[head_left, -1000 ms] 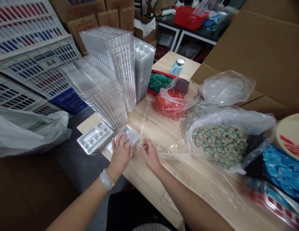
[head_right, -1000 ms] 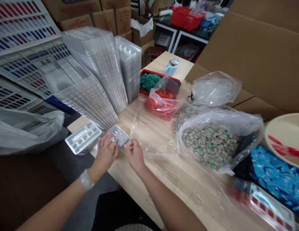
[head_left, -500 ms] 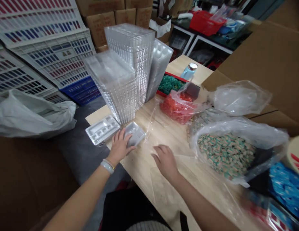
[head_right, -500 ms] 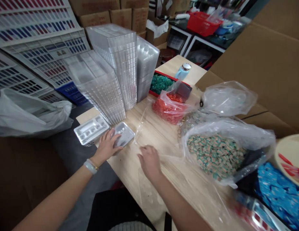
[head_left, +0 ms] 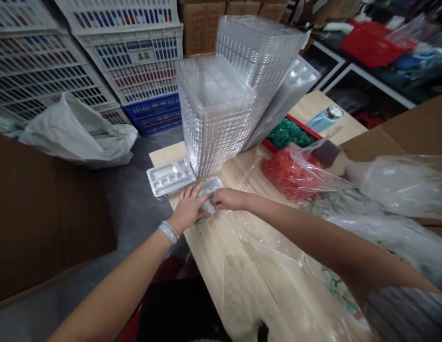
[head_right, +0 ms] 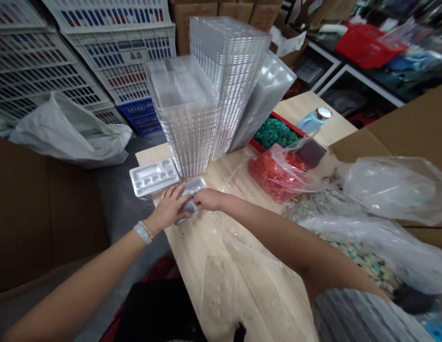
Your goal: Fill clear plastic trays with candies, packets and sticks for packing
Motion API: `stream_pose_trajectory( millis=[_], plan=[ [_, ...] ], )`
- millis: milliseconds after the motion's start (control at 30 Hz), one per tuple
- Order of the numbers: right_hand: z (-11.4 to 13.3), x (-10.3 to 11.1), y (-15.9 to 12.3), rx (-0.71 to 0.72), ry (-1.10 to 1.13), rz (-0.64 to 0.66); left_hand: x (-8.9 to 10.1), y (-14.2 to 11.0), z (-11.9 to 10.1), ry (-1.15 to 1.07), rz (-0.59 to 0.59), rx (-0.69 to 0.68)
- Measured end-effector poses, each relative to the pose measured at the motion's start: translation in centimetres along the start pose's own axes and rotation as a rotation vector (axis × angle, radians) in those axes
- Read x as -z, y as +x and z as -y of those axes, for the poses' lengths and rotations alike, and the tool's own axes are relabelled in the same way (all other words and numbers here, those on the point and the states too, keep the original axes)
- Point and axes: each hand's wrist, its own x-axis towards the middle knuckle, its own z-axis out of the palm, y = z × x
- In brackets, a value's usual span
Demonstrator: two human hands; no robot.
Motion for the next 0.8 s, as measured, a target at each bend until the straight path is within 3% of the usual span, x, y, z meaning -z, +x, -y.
stream_pose_trajectory(
  millis=[367,600,700,800],
  plan=[
    [0.5,0.8,-0.3,-0.021,-0.087,0.007,0.3,0.0,0.0,-0.014,0.007,0.0],
    [4.1,-1.7,0.2,-0.048,-0.399,-0.046,0.2,-0.3,-1.4,-0.034,-0.076,0.033],
    [5.6,-1.2,-0.1,-0.064,-0.4,-0.039,1.6,-1.0,-1.8,-0.038,-0.138,0.029],
    [7.3,1.3,-3.8,-0.14,-0.378,-0.131,4.3,-2.0,-1.1,-0.163,-0.293,0.029]
  ],
)
